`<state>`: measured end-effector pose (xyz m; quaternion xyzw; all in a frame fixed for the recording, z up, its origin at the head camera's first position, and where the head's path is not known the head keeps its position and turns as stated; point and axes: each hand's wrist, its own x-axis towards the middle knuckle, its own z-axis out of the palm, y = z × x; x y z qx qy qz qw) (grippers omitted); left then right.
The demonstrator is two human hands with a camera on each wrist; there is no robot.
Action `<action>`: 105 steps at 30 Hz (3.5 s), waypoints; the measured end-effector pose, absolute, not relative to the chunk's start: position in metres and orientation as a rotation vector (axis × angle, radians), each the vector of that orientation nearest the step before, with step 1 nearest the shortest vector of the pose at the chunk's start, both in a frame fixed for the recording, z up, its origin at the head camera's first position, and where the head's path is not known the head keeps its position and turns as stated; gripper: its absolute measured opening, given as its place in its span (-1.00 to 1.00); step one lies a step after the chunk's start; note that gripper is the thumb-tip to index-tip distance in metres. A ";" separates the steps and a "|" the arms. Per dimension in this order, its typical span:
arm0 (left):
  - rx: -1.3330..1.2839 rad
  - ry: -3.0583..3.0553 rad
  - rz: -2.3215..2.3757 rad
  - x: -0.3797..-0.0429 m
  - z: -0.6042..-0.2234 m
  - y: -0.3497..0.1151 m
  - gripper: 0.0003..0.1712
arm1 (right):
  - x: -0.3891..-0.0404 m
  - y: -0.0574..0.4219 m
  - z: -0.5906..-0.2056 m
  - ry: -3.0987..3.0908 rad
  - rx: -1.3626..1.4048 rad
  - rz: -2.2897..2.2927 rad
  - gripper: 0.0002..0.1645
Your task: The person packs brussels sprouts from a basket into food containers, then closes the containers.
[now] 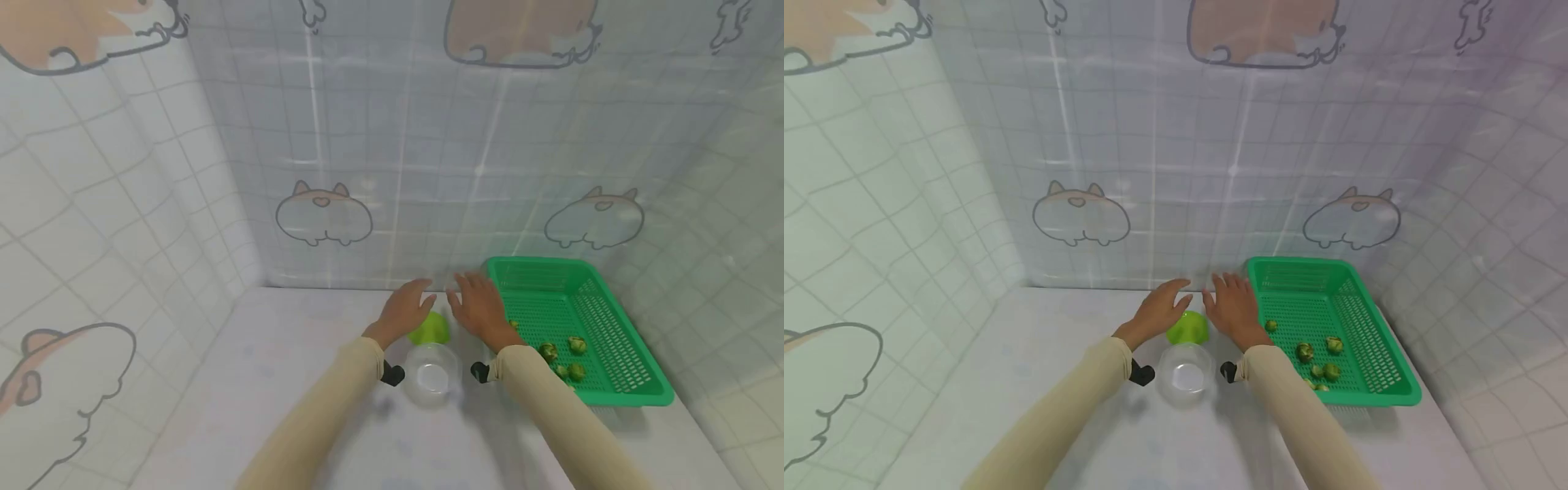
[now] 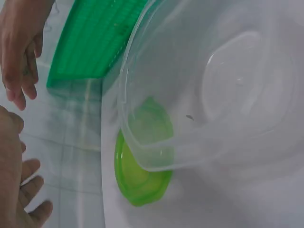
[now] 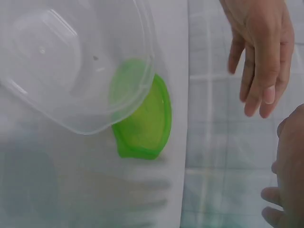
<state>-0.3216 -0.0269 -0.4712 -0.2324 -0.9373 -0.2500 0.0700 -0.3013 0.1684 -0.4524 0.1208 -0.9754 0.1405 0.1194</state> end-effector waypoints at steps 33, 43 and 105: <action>-0.192 -3.042 -1.465 -0.210 -0.506 -0.088 -0.51 | -0.163 0.308 -0.443 -2.654 0.252 0.884 -0.76; -0.260 -2.974 -1.664 -0.209 -0.523 -0.088 -0.60 | -0.174 0.326 -0.451 -2.867 0.308 0.890 -0.72; -0.401 -2.843 -2.028 -0.200 -0.525 -0.086 -0.69 | -0.228 0.308 -0.489 -3.100 0.764 0.824 -0.79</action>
